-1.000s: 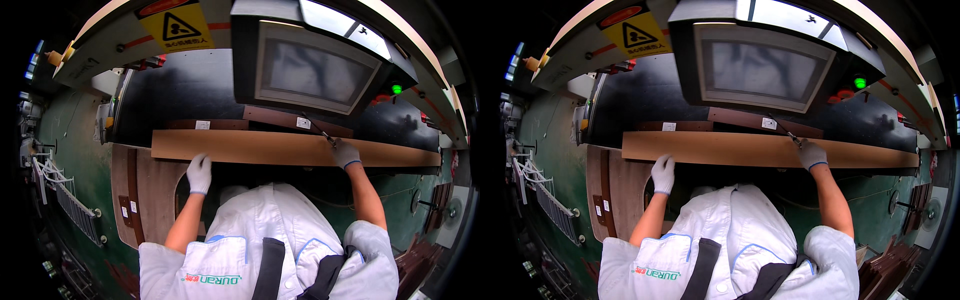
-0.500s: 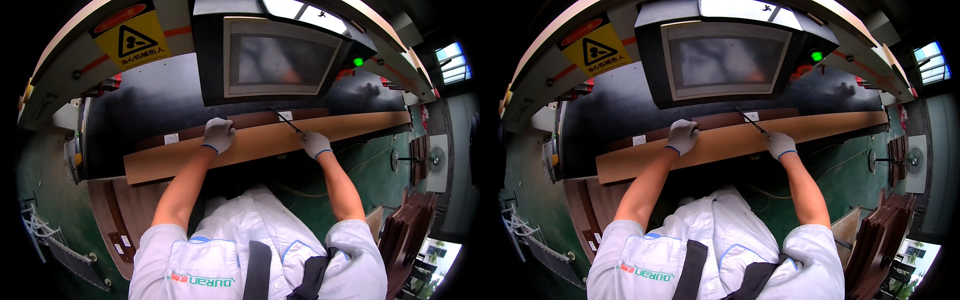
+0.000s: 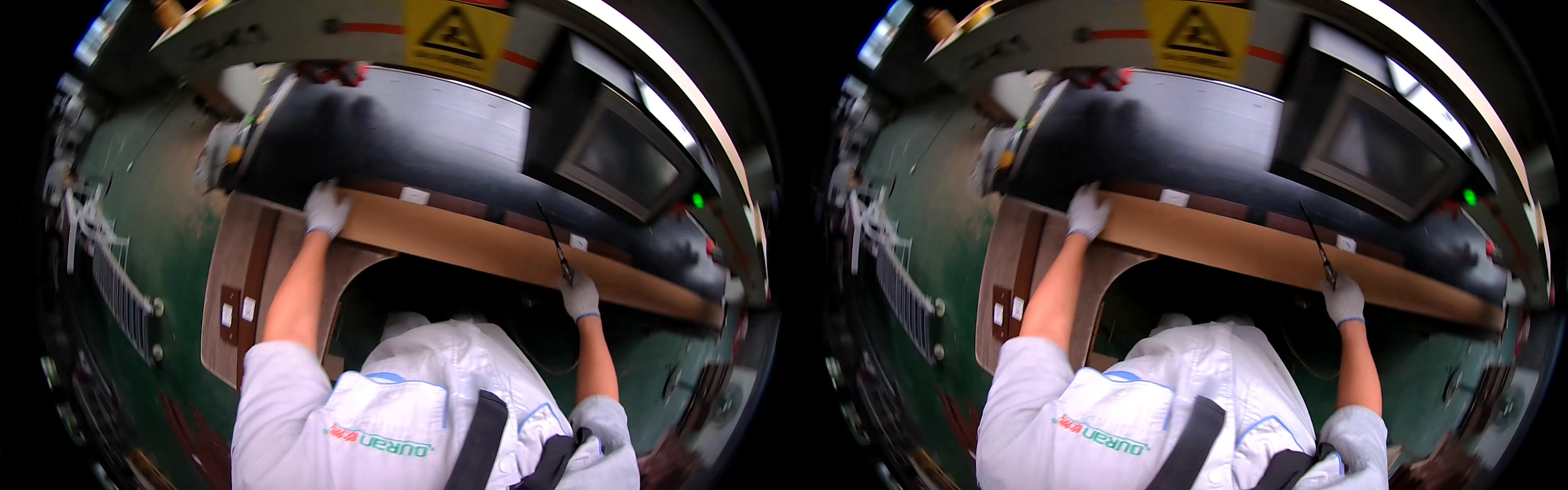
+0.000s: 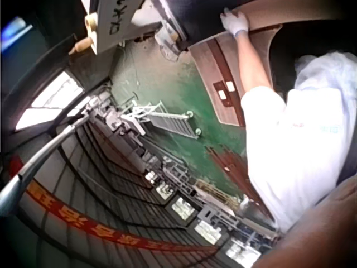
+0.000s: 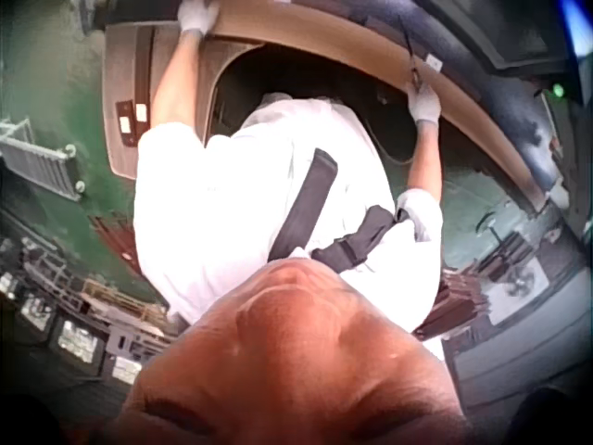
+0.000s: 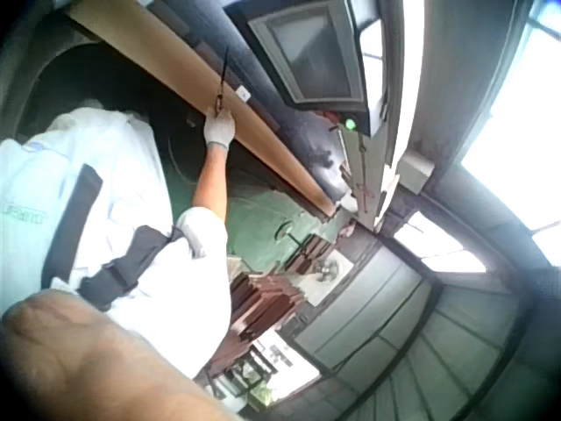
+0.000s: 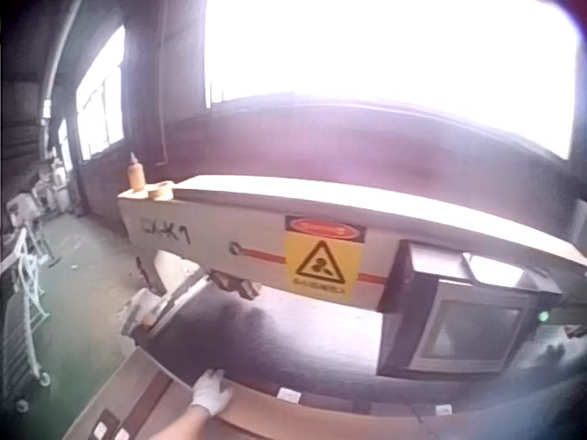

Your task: The person places wood panels onto an edge-banding machine, using a compressed air nozzle to blow dust off the panels and the machine bed between pieces.

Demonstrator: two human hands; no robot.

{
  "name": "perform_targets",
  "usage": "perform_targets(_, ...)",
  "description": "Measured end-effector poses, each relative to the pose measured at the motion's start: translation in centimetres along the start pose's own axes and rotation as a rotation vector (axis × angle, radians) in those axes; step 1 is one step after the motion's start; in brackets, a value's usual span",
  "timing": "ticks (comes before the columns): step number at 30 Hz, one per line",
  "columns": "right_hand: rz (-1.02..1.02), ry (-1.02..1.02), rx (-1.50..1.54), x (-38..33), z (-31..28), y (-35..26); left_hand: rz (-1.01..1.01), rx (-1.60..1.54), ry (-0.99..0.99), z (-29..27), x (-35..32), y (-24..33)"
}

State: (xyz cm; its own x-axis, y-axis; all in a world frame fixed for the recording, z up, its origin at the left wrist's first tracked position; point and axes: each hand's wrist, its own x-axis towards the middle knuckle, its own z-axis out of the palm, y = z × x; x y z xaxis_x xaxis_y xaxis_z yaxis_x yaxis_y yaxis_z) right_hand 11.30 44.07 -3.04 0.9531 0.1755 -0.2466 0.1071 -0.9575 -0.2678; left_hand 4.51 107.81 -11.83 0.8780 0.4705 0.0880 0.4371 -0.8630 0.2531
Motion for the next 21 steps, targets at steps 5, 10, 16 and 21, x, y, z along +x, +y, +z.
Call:
perform_targets(5,-0.156,-0.014,-0.023,0.8,1.3,-9.6,-0.070,0.131,-0.312,-3.8,2.7,6.2)
perform_targets(10,-0.163,-0.057,0.069,2.4,0.6,-13.7,0.052,0.169,-0.344,-2.7,1.9,11.1)
perform_targets(16,-0.172,-0.130,0.125,4.8,2.9,-12.2,0.060,-0.381,0.011,-3.5,-6.6,7.1)
perform_targets(21,-0.083,-0.155,0.185,5.5,5.3,-9.7,-0.486,0.011,0.127,-9.6,-22.1,-9.8)
